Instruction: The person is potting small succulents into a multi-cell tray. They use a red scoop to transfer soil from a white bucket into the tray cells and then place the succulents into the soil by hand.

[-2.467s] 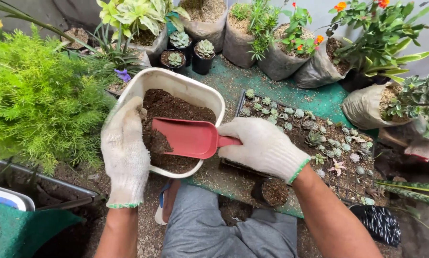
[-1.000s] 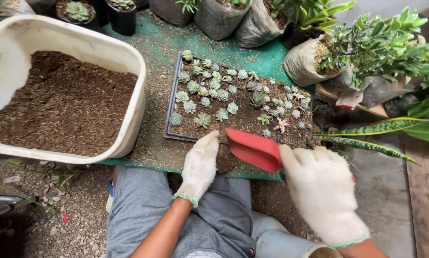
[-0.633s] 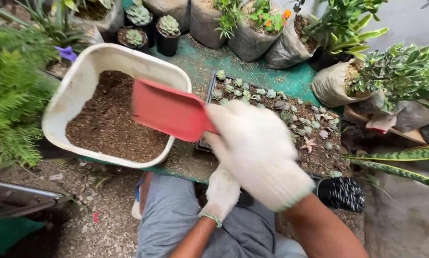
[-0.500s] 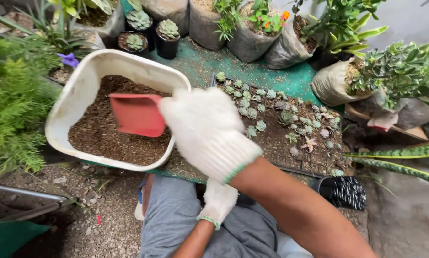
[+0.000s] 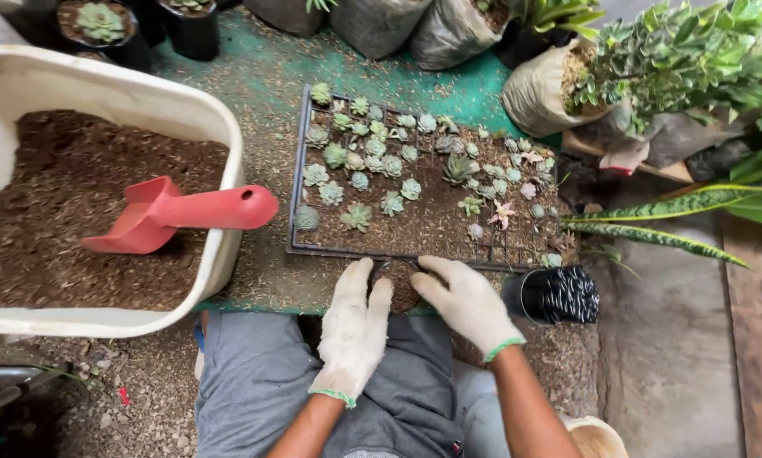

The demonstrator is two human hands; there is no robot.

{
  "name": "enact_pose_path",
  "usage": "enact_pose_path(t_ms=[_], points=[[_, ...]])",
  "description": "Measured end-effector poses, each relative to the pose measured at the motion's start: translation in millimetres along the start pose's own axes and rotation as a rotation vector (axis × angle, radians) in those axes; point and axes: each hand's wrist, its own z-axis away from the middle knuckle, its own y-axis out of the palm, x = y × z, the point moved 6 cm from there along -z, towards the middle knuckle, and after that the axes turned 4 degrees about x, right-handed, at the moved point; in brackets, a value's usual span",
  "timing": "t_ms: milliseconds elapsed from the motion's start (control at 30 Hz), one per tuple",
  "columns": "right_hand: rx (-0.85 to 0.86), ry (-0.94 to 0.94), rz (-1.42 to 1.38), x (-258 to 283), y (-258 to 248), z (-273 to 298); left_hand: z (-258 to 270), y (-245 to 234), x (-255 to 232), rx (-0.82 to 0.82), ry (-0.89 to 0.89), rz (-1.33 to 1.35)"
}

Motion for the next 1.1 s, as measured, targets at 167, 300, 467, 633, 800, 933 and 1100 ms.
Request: enact_pose_path(t_ms=[167,300,467,633,800,933,1100], points=[[-0.046,-0.013,-0.067,-24,44,-20,-1,0,-6,0.011,-0.059,-0.080],[0.013,-0.026,-0.011,-33,46,-26,-1,2,-10,0.023,-0.106,-0.098],[0.036,-0.014,-0.064,8,11,-13,0,1,-11,0.030,-0.101,-0.108],[0.059,-0.034,-0.063,-1,18,-24,-4,0,-7,0.031,-0.102,-0.133],[0.113,-0.032,-0.095,-13,22,-11,6,-14,-39,0.095,-0.240,-0.165],[0.109,-0.015,-0.126,-22,29,-13,-13,-6,-18,0.071,-0.100,-0.222],[0.095,-0.028,-0.225,-23,35,-12,-14,-8,-21,0.082,-0.088,-0.222]])
